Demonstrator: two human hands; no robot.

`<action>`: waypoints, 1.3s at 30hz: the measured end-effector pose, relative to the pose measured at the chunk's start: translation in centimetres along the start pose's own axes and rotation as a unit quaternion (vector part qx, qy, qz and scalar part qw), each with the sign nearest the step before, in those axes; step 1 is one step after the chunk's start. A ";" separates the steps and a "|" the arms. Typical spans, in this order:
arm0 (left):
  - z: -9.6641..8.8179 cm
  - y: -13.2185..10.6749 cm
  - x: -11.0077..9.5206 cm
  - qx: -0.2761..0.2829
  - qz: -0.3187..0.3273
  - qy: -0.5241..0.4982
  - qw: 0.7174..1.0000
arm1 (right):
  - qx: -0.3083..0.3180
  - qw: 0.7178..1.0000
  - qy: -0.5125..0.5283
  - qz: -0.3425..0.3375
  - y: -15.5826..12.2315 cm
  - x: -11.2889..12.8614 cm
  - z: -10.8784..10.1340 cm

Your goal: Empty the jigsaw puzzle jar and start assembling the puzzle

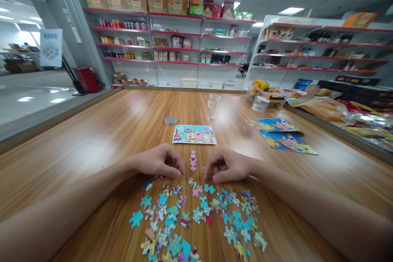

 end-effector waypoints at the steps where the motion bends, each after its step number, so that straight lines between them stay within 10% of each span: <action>1: 0.2 0.0 0.0 0.017 -0.008 -0.002 1.000 | 0.006 1.000 0.025 0.013 0.0 -0.2 -0.3; 26: 2.7 -0.7 -1.4 0.163 -0.062 -0.032 0.984 | 0.208 0.939 0.012 0.275 -1.9 -0.3 -0.2; 39: 1.8 -0.5 -1.1 0.102 -0.031 -0.077 0.991 | 0.113 0.827 -0.380 0.398 -3.9 1.8 -1.2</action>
Point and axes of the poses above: each hand's wrist, its own y-axis towards the middle knuckle, its own z-axis out of the palm, x = y × z, the point moved 5 cm from there along y, towards the middle knuckle, and after that the axes turned 14 degrees about y, right-handed, at the moved point
